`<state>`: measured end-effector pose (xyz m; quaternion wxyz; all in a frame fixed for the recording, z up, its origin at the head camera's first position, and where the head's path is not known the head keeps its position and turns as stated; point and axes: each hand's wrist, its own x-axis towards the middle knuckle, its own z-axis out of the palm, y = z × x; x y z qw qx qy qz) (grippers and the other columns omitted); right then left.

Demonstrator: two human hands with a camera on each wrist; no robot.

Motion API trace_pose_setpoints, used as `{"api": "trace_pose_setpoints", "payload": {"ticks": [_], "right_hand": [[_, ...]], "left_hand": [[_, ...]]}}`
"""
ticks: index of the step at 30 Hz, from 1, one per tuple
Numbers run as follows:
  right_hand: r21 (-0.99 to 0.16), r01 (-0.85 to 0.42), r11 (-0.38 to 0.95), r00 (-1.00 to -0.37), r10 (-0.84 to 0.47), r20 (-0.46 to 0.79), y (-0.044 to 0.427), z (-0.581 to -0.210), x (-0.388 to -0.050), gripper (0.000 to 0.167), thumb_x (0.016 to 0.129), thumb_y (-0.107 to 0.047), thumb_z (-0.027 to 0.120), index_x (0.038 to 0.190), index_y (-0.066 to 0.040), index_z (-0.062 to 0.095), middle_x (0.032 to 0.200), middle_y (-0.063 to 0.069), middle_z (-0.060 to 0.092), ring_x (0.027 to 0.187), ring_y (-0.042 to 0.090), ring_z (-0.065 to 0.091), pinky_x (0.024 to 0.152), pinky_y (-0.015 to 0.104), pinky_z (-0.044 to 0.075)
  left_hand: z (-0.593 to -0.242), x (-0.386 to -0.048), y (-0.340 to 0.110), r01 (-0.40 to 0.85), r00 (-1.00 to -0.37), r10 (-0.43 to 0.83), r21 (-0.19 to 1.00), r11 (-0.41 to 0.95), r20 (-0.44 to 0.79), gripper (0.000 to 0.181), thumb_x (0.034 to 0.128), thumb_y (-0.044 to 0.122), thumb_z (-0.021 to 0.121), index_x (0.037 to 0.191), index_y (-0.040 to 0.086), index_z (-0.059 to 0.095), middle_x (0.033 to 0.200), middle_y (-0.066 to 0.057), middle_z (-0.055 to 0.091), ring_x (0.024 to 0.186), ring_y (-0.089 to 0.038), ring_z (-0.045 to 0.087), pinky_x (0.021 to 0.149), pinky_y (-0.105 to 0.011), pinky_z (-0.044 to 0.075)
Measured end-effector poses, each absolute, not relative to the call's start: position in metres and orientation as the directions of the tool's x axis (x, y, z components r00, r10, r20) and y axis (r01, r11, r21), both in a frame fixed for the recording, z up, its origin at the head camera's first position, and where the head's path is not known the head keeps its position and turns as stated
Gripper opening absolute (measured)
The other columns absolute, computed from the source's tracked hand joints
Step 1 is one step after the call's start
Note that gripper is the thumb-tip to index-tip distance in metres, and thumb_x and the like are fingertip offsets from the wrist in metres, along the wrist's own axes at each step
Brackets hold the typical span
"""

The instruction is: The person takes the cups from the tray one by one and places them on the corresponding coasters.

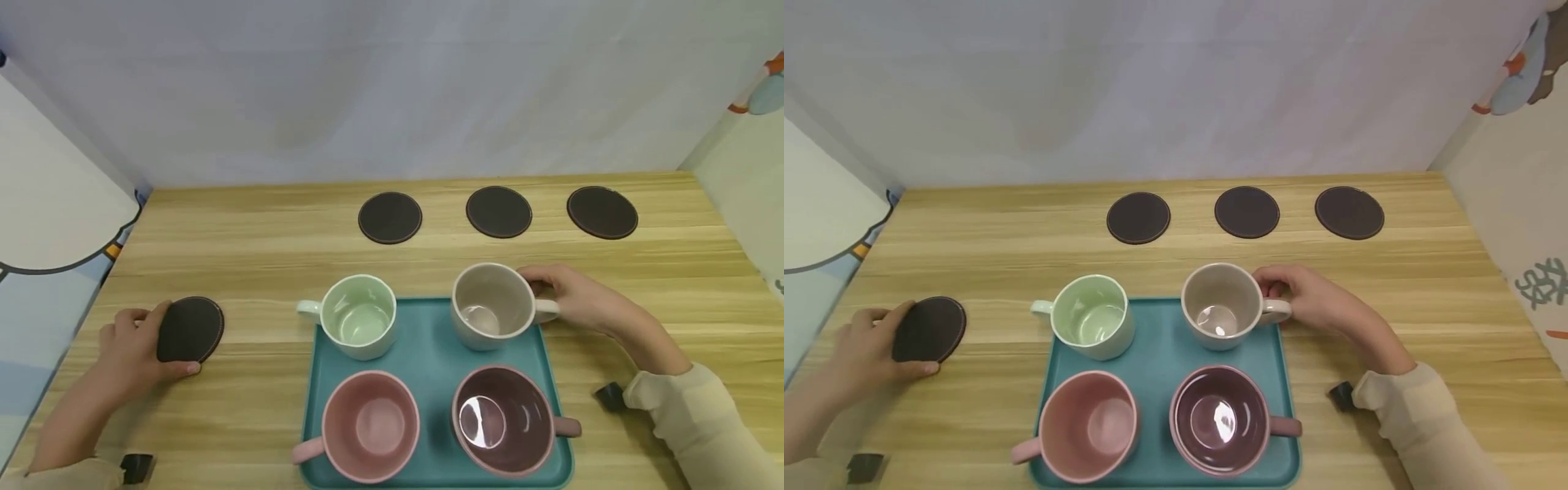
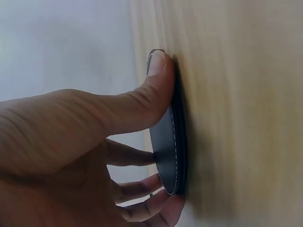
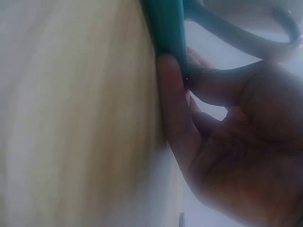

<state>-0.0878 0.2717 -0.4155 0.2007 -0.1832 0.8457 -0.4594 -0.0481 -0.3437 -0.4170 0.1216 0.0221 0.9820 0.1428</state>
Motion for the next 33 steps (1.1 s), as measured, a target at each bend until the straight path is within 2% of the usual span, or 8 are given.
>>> {"api": "trace_pose_setpoints", "payload": {"ticks": [3, 12, 17, 23, 33], "right_hand": [[-0.849, -0.132, 0.512, -0.848, -0.502, -0.171, 0.270, -0.415, -0.089, 0.044, 0.085, 0.002, 0.079, 0.127, -0.006, 0.069, 0.096, 0.001, 0.070, 0.087, 0.007, 0.062, 0.075, 0.025, 0.056], [-0.841, -0.125, 0.527, -0.849, -0.496, -0.185, 0.269, -0.414, -0.092, 0.044, 0.082, 0.005, 0.080, 0.123, -0.007, 0.070, 0.093, 0.001, 0.069, 0.085, 0.008, 0.062, 0.074, 0.026, 0.058], [-0.815, -0.176, 0.552, -0.856, -0.495, -0.150, 0.270, -0.415, -0.091, 0.044, 0.082, 0.005, 0.080, 0.123, -0.005, 0.070, 0.094, -0.001, 0.069, 0.086, 0.005, 0.062, 0.079, 0.022, 0.054], [-0.808, -0.201, 0.553, -0.860, -0.495, -0.126, 0.273, -0.418, -0.090, 0.043, 0.081, 0.006, 0.080, 0.122, -0.006, 0.070, 0.093, -0.004, 0.069, 0.086, 0.005, 0.061, 0.081, 0.021, 0.051], [-0.818, -0.193, 0.543, -0.860, -0.495, -0.126, 0.273, -0.421, -0.089, 0.045, 0.081, 0.003, 0.082, 0.124, -0.005, 0.070, 0.095, -0.005, 0.071, 0.088, 0.004, 0.062, 0.082, 0.021, 0.051]], "left_hand": [[-0.417, -0.057, -0.339, 0.026, -0.967, 0.096, 0.285, 0.958, -0.235, 0.113, 0.0790, 0.024, 0.092, 0.153, -0.021, 0.019, 0.140, -0.056, 0.018, 0.121, -0.073, 0.019, 0.093, -0.077, 0.028], [-0.411, -0.093, -0.316, 0.060, -0.956, 0.138, 0.287, 0.956, -0.258, 0.104, 0.0864, 0.017, 0.086, 0.157, -0.017, 0.017, 0.145, -0.052, 0.016, 0.129, -0.073, 0.016, 0.101, -0.080, 0.028], [-0.409, -0.109, -0.298, 0.071, -0.959, 0.144, 0.287, 0.955, -0.242, 0.100, 0.0895, 0.017, 0.083, 0.160, -0.012, 0.018, 0.152, -0.048, 0.018, 0.134, -0.069, 0.019, 0.107, -0.078, 0.030], [-0.407, -0.122, -0.281, 0.105, -0.964, 0.169, 0.295, 0.950, -0.203, 0.094, 0.0915, 0.018, 0.081, 0.160, -0.009, 0.024, 0.159, -0.042, 0.021, 0.142, -0.066, 0.019, 0.114, -0.076, 0.028], [-0.409, -0.143, -0.277, 0.197, -0.960, 0.244, 0.285, 0.938, -0.139, 0.078, 0.0916, 0.016, 0.081, 0.155, -0.007, 0.041, 0.160, -0.040, 0.029, 0.141, -0.065, 0.031, 0.118, -0.073, 0.027]]}}
